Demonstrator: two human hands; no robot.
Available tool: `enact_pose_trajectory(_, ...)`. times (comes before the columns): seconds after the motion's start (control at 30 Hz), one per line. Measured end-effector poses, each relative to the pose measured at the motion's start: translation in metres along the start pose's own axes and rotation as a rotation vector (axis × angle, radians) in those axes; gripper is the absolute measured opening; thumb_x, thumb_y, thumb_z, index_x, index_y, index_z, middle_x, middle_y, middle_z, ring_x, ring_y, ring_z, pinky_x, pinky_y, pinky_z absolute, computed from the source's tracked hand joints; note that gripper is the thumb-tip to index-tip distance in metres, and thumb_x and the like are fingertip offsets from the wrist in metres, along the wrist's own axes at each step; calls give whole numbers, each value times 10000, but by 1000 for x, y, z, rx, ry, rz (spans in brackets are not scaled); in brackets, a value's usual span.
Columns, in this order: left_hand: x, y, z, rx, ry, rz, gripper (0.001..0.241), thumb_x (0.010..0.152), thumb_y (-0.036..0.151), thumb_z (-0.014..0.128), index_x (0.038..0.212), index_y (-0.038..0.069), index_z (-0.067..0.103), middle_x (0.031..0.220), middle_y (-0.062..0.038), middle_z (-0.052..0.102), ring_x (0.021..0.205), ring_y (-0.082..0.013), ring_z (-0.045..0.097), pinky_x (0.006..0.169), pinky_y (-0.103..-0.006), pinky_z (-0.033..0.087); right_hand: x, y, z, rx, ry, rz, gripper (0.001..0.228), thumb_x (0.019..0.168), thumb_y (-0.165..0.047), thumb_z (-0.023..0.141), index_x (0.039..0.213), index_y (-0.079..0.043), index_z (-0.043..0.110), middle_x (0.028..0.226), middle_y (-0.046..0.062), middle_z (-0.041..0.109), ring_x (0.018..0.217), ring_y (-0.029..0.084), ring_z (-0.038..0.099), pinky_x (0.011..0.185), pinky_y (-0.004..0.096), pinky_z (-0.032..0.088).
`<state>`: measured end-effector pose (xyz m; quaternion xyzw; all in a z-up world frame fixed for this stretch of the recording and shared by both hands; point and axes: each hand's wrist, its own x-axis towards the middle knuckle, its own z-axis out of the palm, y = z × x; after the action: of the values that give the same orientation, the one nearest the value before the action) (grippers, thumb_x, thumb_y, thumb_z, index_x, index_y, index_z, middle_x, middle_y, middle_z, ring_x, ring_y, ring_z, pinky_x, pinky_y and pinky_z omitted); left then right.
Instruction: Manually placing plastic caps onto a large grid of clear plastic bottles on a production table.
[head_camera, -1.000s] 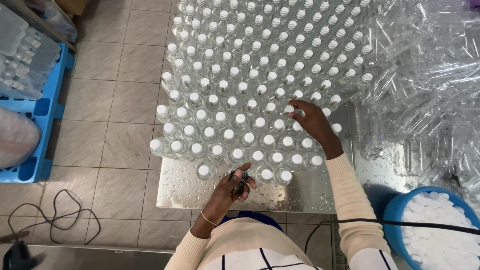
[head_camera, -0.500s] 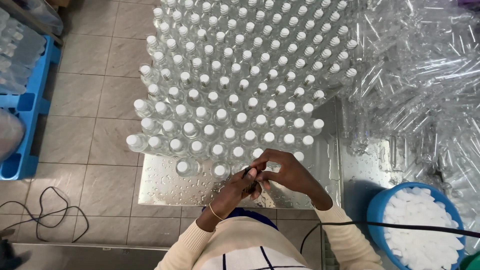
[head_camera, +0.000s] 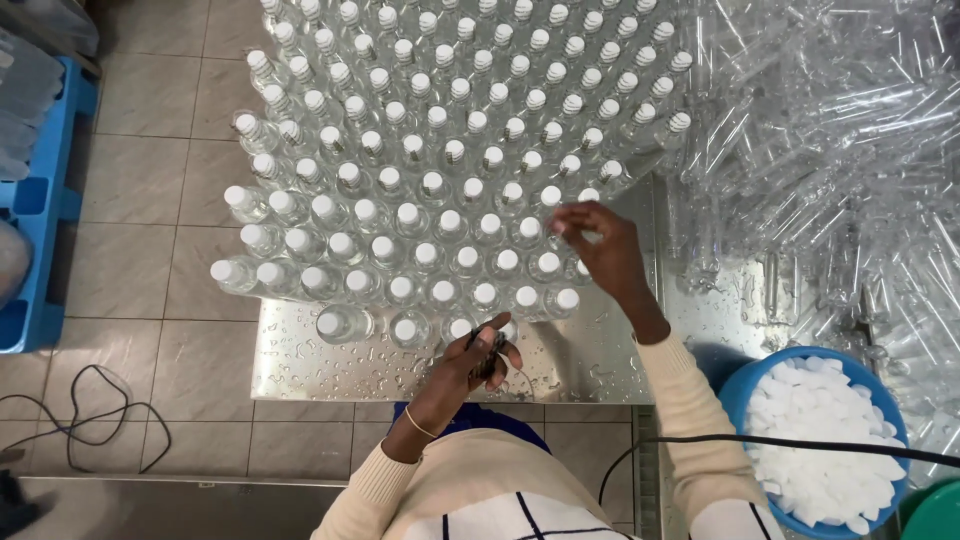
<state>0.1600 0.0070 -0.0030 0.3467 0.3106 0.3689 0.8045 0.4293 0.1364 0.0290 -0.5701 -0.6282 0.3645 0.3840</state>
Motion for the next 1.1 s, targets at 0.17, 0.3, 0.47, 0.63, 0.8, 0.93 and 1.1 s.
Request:
enact_pose_trajectory(0.17,-12,-6,-7,-16,77,70,670,1200,363,355,1678,-102,283,1052,-222,770,692,-149,654,579,-274,423,67,38,8,-83,59,-97,242,1111,-100,714,1344,-140,762,1140,94,831,1084,243,794,995,405,597)
enact_pose_trajectory(0.3,-20,-14,-20,-53,141,37,664,1197,344,345,1687,-98,270,1064,-236,749,738,-176,651,622,-306,495,77,58,14,-262,-7,-143,258,1097,-60,688,1325,-129,788,1175,159,816,1168,366,756,1020,503,561)
enact_pose_trajectory(0.47,-24,-20,-27,-115,182,59,658,1196,353,371,1679,-87,299,1058,-244,751,724,-179,654,607,-295,499,61,39,3,-306,-57,-104,216,1076,-130,760,1291,-105,771,1202,153,801,1213,367,736,1076,523,523)
enact_pose_trajectory(0.63,-16,-23,-26,-113,153,64,646,1198,343,360,1676,-88,306,1046,-239,756,725,-179,666,596,-294,507,62,47,-2,-298,-84,-97,185,1052,-138,808,1231,-104,776,1180,140,809,1202,350,748,1089,504,515)
enact_pose_trajectory(0.8,-20,-20,-24,-94,124,67,646,1205,359,355,1680,-77,310,1055,-226,760,726,-158,675,584,-281,484,59,30,-1,-402,-164,-97,386,1053,-127,782,1419,-63,681,1281,246,767,1253,432,709,1115,580,494)
enact_pose_trajectory(0.93,-25,-13,-33,-89,120,53,644,1204,354,353,1679,-79,312,1070,-231,755,743,-169,666,618,-296,501,59,20,2,-472,-196,-100,385,1085,-117,724,1462,-51,682,1269,275,763,1252,460,703,1114,581,497)
enact_pose_trajectory(1.1,-31,5,-43,-89,92,46,646,1205,355,352,1676,-86,319,1059,-238,752,724,-172,652,597,-295,480,58,16,-2,-405,-229,-19,446,1076,-166,733,1511,-114,652,1332,263,747,1315,470,666,1172,613,448)
